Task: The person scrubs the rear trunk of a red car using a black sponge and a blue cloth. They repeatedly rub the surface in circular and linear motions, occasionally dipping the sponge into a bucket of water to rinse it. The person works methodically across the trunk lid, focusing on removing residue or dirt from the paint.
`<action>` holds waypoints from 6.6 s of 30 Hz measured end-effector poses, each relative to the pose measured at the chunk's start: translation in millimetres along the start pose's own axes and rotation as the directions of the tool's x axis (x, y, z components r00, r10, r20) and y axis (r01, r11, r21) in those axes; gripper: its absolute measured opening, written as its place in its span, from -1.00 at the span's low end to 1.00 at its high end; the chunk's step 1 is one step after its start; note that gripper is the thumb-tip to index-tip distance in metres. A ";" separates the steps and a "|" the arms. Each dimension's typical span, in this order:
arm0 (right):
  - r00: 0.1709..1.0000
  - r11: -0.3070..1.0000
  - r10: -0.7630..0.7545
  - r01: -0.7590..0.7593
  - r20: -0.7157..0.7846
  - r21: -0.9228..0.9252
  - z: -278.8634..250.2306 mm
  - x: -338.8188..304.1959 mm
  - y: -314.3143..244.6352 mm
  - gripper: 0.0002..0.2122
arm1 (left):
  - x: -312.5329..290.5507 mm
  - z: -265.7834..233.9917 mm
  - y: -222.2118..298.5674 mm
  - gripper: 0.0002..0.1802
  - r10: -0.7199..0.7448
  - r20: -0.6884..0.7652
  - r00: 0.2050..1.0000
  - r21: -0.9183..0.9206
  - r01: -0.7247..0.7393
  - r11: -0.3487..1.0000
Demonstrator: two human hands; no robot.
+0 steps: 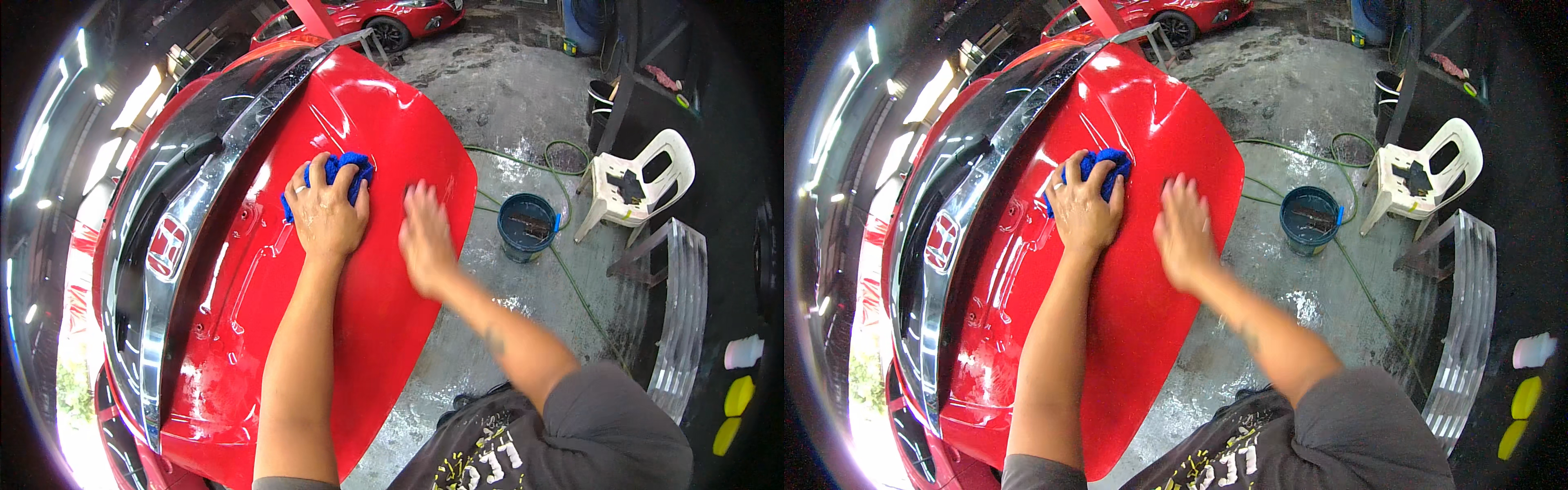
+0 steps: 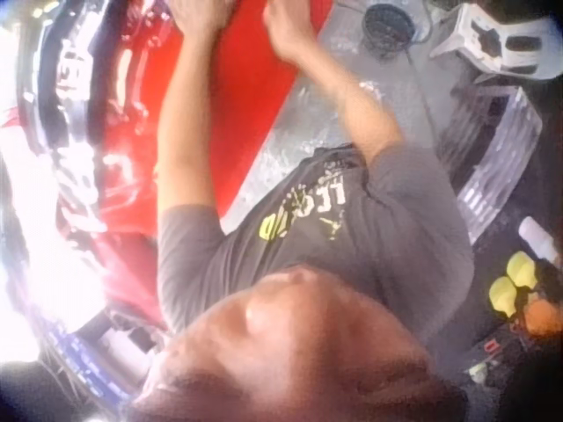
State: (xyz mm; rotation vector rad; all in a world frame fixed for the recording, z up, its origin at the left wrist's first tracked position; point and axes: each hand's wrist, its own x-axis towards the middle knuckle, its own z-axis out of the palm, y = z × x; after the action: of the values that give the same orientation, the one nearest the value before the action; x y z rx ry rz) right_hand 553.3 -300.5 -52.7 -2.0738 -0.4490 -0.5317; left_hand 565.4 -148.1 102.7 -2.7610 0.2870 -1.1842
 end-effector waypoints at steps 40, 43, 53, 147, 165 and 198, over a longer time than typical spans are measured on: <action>0.981 0.981 -0.177 0.182 0.076 -0.070 -13.4 -4.5 -36.9 -0.34 | 1.0 6.0 -0.1 -0.72 0.047 -0.014 0.999 -0.036 -0.048 0.998; 0.955 0.966 -0.208 0.235 0.212 -0.109 -31.5 9.8 -34.2 -0.33 | -0.1 5.0 -3.9 -0.72 0.037 -0.016 0.999 -0.029 -0.038 0.999; 0.970 0.985 -0.164 0.171 0.180 -0.026 -19.0 -41.5 -48.6 -0.26 | 1.5 5.6 1.3 -0.72 0.023 -0.027 0.999 -0.040 -0.024 0.999; 0.860 0.890 -0.453 0.450 0.235 0.071 -79.7 191.6 228.9 -0.29 | 57.2 52.3 32.9 -0.67 -0.223 -0.047 0.974 0.227 0.228 0.947; 0.835 0.863 -0.504 0.501 0.221 0.074 -84.0 184.5 236.0 -0.29 | 59.2 47.7 35.8 -0.66 -0.232 -0.064 0.971 0.226 0.240 0.944; 0.995 0.987 -0.054 0.066 0.090 -0.144 -39.4 176.5 88.2 -0.37 | 51.7 44.3 28.4 -0.63 -0.189 -0.086 0.978 0.198 0.203 0.959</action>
State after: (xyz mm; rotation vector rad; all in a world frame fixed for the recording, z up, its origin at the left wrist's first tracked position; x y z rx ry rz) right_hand 738.5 -360.0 -1.1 -2.2365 -0.5381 -0.5265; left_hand 628.9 -185.5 103.3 -2.6194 -0.1028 -1.2713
